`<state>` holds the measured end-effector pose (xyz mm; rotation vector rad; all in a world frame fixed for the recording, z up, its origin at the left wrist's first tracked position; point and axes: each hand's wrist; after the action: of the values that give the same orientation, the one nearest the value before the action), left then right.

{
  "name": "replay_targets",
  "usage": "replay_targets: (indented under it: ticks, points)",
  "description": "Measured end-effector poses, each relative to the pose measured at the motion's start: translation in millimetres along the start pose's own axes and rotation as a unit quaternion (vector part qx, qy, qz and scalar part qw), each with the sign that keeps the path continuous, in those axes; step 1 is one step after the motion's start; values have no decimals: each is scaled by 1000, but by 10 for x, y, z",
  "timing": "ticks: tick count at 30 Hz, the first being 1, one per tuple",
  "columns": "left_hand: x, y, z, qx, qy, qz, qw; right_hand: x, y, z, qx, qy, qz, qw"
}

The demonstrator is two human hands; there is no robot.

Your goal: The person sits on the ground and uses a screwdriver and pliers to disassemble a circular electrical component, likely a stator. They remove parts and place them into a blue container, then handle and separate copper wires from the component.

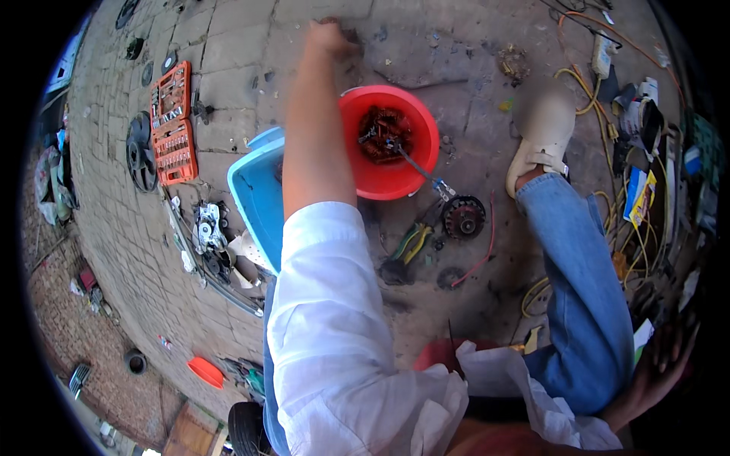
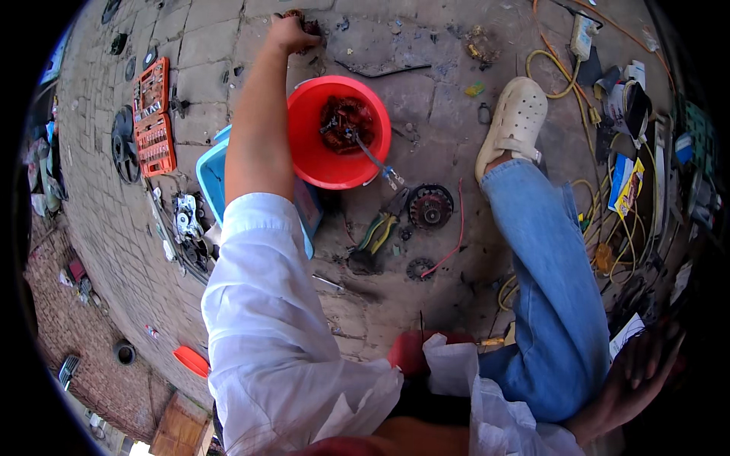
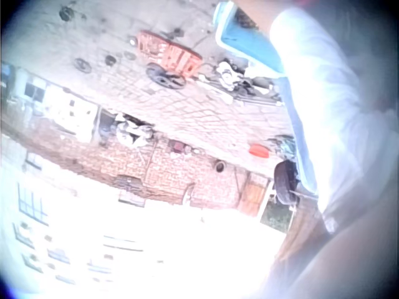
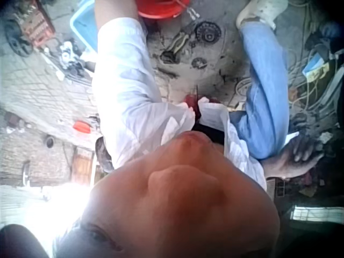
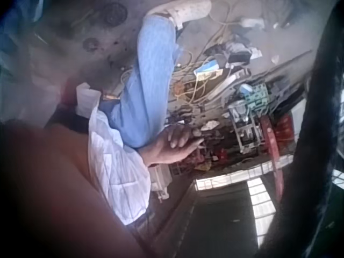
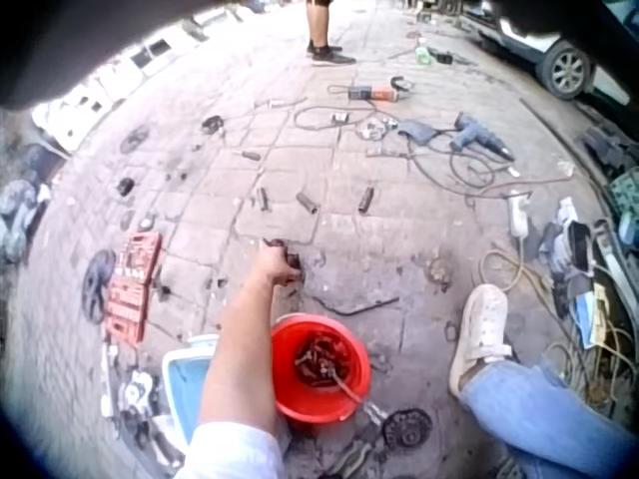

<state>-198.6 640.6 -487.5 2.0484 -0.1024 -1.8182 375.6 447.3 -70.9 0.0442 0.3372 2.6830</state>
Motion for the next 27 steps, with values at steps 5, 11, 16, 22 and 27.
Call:
replay_targets:
  ticks: [5,11,16,22,27]
  points:
    - [69,246,71,-11,129,-50,990,44,107,37,-23,-7,-40,999]
    - [-584,1196,326,6,440,-42,897,213,181,51,-6,-28,-32,999]
    - [-1387,2633,482,-40,358,-74,930,126,272,77,-1,-24,37,999]
    - [-1179,3918,515,49,223,52,972,63,285,22,116,-210,350,906]
    - [-479,4253,422,-32,208,133,969,285,440,-59,114,-150,358,914]
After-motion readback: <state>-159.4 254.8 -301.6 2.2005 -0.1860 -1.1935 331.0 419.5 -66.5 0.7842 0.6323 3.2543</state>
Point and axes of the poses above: each hand's wrist, its own y-axis away from the middle knuckle, its own x-axis out of the palm, z = x × y, and after that the axes turned 7 degrees about z, right-handed
